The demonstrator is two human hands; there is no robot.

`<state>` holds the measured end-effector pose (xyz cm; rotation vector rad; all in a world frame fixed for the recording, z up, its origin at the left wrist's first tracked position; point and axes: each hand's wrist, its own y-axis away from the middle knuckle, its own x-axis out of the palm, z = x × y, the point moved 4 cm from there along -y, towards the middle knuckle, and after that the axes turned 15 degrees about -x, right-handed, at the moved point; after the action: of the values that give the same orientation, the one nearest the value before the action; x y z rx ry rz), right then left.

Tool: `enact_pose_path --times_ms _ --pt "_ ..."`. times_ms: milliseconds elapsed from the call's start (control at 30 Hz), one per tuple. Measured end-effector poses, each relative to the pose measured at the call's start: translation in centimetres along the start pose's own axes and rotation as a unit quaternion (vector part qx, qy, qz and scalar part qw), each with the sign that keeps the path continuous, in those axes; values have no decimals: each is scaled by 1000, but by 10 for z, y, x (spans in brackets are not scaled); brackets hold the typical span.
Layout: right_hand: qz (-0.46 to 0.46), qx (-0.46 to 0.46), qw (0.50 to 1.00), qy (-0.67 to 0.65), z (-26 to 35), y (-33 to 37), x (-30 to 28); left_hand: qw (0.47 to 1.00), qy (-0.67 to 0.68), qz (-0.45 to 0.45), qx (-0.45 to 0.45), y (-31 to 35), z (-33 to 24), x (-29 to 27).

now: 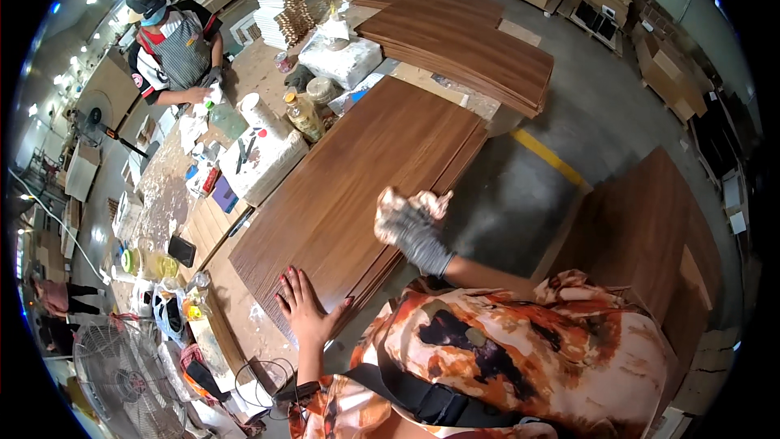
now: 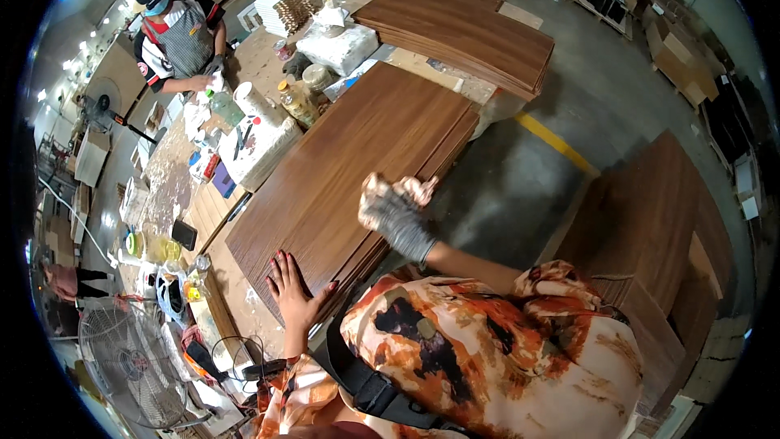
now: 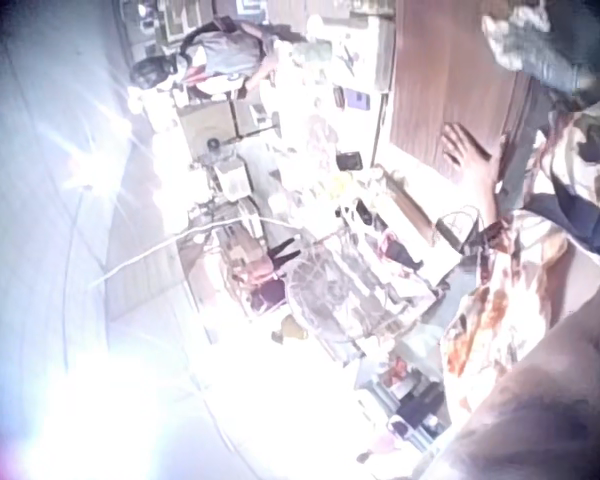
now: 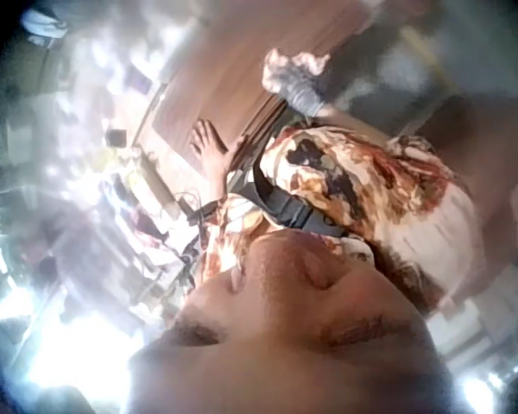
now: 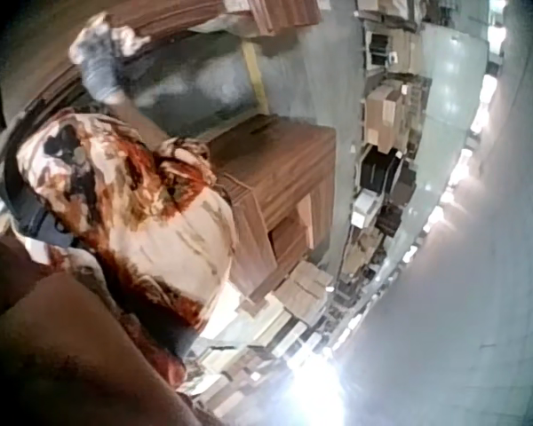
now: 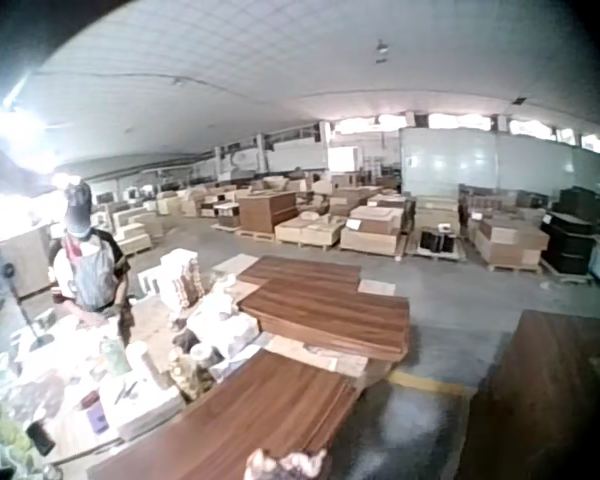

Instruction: The person wipes a wood panel with a cloth, applies liquid from a bottle to the panel and cloth, and rubs the surface with a blue sponge.

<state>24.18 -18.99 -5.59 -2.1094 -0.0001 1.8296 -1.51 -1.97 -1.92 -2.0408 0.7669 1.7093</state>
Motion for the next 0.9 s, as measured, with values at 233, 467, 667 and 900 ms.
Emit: enact_pose_path --times_ms 233,467,667,900 --pt "-116 61 990 -47 -127 10 -7 1000 -2 0 -6 -4 0 2" --pt "-108 133 983 68 -312 33 19 1000 0 0 -4 4 15 -5" --pt "-269 182 939 -114 -350 9 -3 999 29 -14 -6 14 35 12" --pt "-134 42 986 -92 -302 -37 74 999 39 -32 -10 7 19 10"
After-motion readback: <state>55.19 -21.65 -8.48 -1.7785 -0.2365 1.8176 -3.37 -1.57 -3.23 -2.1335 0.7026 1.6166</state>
